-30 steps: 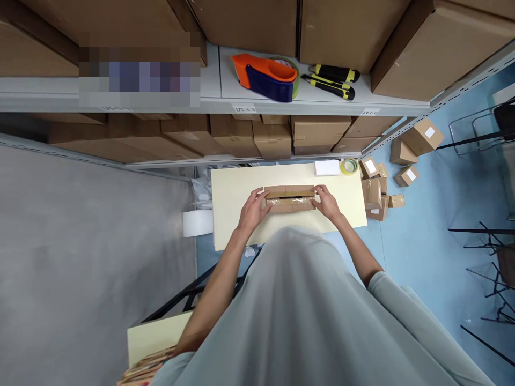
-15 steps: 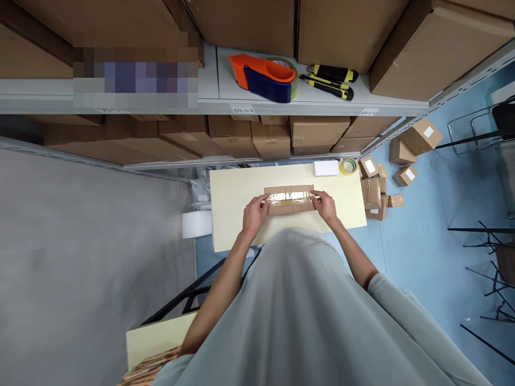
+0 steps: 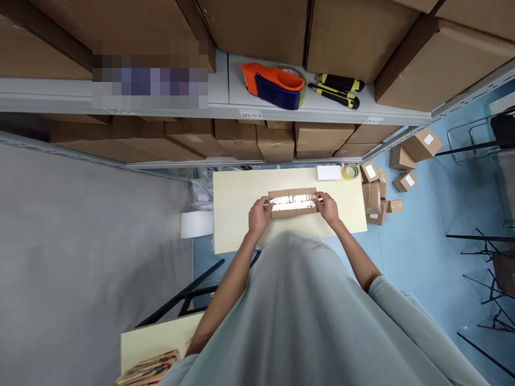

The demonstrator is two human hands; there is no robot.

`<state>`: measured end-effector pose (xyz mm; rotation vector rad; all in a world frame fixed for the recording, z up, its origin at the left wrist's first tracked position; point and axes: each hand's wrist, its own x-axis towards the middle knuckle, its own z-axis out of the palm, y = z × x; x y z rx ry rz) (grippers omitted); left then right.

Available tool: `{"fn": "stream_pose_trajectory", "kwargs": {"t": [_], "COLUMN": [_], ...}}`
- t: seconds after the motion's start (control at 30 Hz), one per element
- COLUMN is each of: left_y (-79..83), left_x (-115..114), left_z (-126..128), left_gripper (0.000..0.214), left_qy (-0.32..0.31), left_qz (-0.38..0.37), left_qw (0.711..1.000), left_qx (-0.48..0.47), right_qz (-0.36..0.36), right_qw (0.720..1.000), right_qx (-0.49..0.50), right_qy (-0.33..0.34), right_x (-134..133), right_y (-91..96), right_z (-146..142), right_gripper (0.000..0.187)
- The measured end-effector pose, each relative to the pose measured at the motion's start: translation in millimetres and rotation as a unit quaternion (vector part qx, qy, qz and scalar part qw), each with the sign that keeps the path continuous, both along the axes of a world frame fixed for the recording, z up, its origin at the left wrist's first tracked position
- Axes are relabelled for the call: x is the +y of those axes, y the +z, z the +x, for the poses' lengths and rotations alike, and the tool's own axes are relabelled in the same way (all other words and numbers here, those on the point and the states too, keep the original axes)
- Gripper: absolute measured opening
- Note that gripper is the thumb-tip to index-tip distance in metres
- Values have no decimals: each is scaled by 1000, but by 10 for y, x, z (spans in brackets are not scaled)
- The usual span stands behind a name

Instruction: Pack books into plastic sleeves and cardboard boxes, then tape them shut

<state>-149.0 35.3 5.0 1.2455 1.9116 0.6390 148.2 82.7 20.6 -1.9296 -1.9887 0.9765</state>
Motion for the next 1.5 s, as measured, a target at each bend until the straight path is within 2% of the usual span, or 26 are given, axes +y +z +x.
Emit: {"fn": "stream_pose_trajectory", "kwargs": {"t": [0.1,0.2,0.27,0.33,0.47,0.53,0.63,0.73,0.83,1.0,1.13,1.23,1.3,1.33,1.4,1.5], "left_y": [-11,-15,-21,-33,-58,-66,-65,-49,-31,-25,-28,-29,-30,-31,-40,-63], "left_x": [42,54,56,60,67,66,56,38,14,-32,-64,-82,-91,-95,-100,-109], "left_z": [-27,-51,-61,-70,-86,-90,-82,-63,-44,-29,-11,6,18,24,36,54], "left_gripper": [24,23,22,23,24,23,22,22,24,24,24,25,26,26,27,29], "left_qy": [-7,-6,-3,-5,-5,-5,-4,-2,0,6,17,19,16,15,14,15], "left_qz": [2,5,9,7,-6,-11,-12,-12,-16,-7,1,4,12,16,25,34], "left_qw": [1000,1000,1000,1000,1000,1000,1000,1000,1000,1000,1000,1000,1000,1000,1000,999], "left_qx": [-8,-12,-17,-18,-9,-8,-10,-14,-21,-22,-18,-15,-16,-15,-10,-6], "right_qz": [-22,-11,45,130,294,346,373,314,251,234,231,228,198,161,37,-186], "right_qw": [998,993,991,985,947,923,899,918,931,930,928,935,944,948,945,899], "right_qx": [-50,-109,-112,-84,-11,10,6,-87,-184,-233,-222,-179,-126,-91,-8,89], "right_qy": [31,51,58,76,130,169,229,227,189,163,191,203,231,257,325,387], "right_x": [126,335,545,818,1537,1954,2513,2809,2824,2702,2561,2283,2034,1906,1661,1345], "right_y": [109,321,548,844,1468,1678,1816,1845,1868,1963,2085,2155,2158,2137,2037,1733], "right_z": [-40,-131,-228,-355,-695,-907,-1251,-1566,-1769,-1836,-1755,-1603,-1446,-1354,-1160,-897], "right_gripper": [31,27,26,27,42,50,67,72,62,53,54,65,71,72,72,71]}}
